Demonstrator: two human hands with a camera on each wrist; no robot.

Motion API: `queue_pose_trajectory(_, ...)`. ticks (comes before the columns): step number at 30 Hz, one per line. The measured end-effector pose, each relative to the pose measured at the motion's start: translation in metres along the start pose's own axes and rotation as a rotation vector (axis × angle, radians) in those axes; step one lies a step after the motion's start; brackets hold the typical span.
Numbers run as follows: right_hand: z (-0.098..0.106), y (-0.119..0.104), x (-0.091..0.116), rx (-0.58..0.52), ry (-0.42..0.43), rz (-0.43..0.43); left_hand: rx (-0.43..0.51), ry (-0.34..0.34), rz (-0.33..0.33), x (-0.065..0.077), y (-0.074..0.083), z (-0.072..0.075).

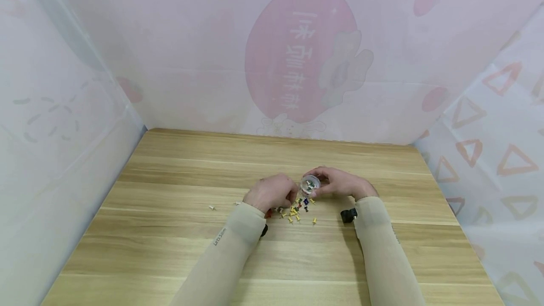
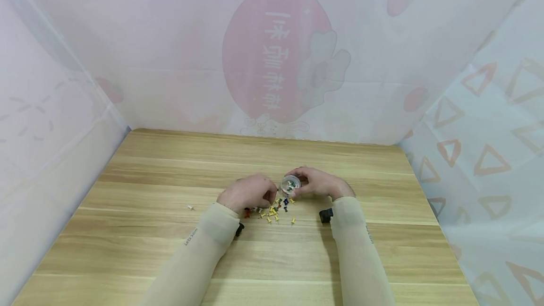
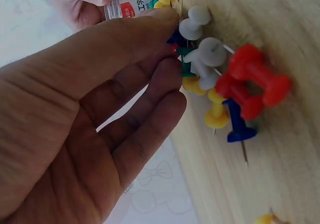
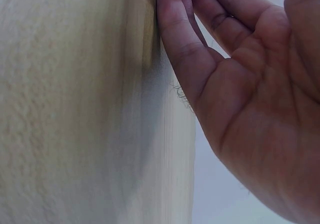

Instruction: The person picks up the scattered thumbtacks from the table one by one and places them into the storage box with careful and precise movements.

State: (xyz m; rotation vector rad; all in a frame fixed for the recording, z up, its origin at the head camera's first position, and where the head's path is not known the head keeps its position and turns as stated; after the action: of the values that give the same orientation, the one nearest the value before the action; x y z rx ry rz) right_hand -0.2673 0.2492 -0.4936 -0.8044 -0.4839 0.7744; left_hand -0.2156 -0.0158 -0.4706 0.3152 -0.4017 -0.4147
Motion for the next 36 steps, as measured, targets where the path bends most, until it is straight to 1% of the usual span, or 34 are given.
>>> queue_pose_trajectory(6, 0.000, 0.001, 0.000, -0.009, 0.002, -0.013, 0.011, 0.020, 0.010, 0.000, -0.001, 0.002)
queue_pose_trajectory(11, 0.001, 0.000, -0.001, -0.022, 0.005, -0.013, 0.017, 0.056, 0.004, -0.001, -0.003, 0.005)
queue_pose_trajectory(17, 0.001, 0.000, 0.000, -0.019, 0.005, -0.014, 0.013, 0.136, -0.028, -0.004, -0.004, 0.009)
queue_pose_trajectory(20, 0.001, 0.000, 0.000, -0.011, 0.003, -0.015, 0.019, 0.158, -0.040, -0.005, -0.003, 0.010)
queue_pose_trajectory(25, 0.001, 0.001, 0.000, -0.027, 0.005, -0.015, 0.022, 0.207, -0.069, -0.006, -0.001, 0.011)
queue_pose_trajectory(36, 0.000, 0.001, -0.001, -0.046, 0.004, -0.044, 0.004, 0.331, -0.092, -0.012, 0.007, 0.006)
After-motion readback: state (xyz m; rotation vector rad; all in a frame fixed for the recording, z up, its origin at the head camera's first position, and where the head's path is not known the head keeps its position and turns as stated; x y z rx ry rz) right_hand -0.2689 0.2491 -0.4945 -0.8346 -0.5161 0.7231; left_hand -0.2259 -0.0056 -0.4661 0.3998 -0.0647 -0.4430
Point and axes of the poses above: each hand's wrist, its own x-axis away from the middle knuckle, its own z-axis out of the back of the hand, y = z × x, the point moved 1 cm from there along -x, towards the middle knuckle, and after that the axes turned 13 degrees about z, right-handed, at the moved point
